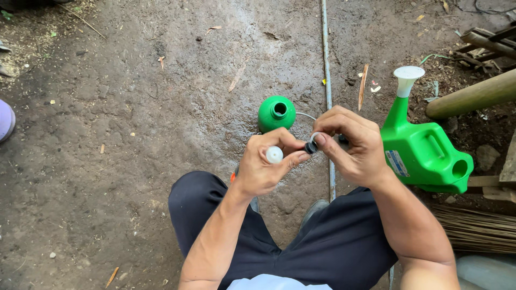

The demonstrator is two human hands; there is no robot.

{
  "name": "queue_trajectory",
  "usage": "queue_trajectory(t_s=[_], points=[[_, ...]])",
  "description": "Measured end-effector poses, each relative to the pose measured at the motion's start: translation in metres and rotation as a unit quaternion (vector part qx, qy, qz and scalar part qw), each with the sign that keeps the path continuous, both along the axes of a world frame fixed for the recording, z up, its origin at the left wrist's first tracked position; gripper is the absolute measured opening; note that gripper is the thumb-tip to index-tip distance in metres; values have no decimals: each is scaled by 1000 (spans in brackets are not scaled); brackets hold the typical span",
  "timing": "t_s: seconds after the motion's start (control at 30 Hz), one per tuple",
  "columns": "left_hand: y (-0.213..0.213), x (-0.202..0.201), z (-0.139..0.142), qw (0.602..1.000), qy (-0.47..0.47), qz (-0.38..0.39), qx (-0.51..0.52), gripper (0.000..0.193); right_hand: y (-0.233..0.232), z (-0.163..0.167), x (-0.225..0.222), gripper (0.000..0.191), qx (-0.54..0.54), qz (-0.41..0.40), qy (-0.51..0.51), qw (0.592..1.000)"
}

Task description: The person sits on the ground and repairs a pump sprayer. They unscrew the pump handle from the green tank, pull out the internal tube and wand, separate the plunger and hose parts, then reassemble the pump unit and screw the handle back onto the tank.

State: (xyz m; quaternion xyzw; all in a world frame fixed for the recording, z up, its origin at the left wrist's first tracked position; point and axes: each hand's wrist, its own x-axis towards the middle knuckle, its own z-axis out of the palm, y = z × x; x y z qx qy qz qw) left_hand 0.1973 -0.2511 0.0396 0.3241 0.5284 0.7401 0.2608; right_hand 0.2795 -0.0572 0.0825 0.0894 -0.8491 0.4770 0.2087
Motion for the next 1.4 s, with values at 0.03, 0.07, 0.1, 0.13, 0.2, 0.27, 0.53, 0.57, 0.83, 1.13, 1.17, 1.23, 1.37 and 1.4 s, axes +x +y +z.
queue_trajectory(t_s=[0.03, 0.07, 0.1, 0.13, 0.2, 0.27, 0.53, 0.57, 0.83, 1.13, 1.17, 1.23, 1.37, 1.4], points=[[-1, 1, 2, 998, 61, 12, -7, 10, -1, -1, 0, 3, -61, -16, -33, 998], [-2, 2, 4, 997, 76, 1, -16, 11, -1, -2, 1, 3, -121, -32, -65, 990], [-4, 3, 6, 996, 90, -10, -24, 13, -1, -2, 1, 5, -180, -47, -97, 978], [-5, 4, 8, 994, 104, -22, -32, 14, 2, -1, 1, 4, -136, -38, -75, 987], [-5, 4, 11, 990, 135, 10, -29, 18, 8, 3, 1, 2, -47, -22, -29, 998], [-5, 3, 14, 988, 146, 42, -36, 25, 9, 4, 1, 7, -15, -23, -6, 1000], [-2, 6, 21, 988, 107, 95, -62, 46, 2, -1, 0, 19, -72, -13, 10, 997], [-2, 5, 21, 986, 126, 94, -58, 45, 3, -2, 0, 19, -64, -8, 16, 998], [-2, 4, 19, 983, 145, 90, -65, 32, 4, -5, 2, 18, -29, 3, 14, 999], [3, 8, 8, 978, 136, 151, -40, 23, -10, -6, -2, 20, 116, -30, 93, 988], [3, 9, 7, 980, 119, 152, -41, 22, -11, -5, -3, 21, 127, -31, 95, 987], [4, 10, 4, 983, 87, 154, -41, 21, -11, -4, -5, 23, 161, -34, 120, 979], [6, 10, 0, 986, 76, 150, -8, 21, -11, -4, -6, 27, 187, -46, 158, 969], [5, 10, 0, 989, 59, 138, -3, 21, -11, -5, -6, 28, 176, -49, 155, 971]])
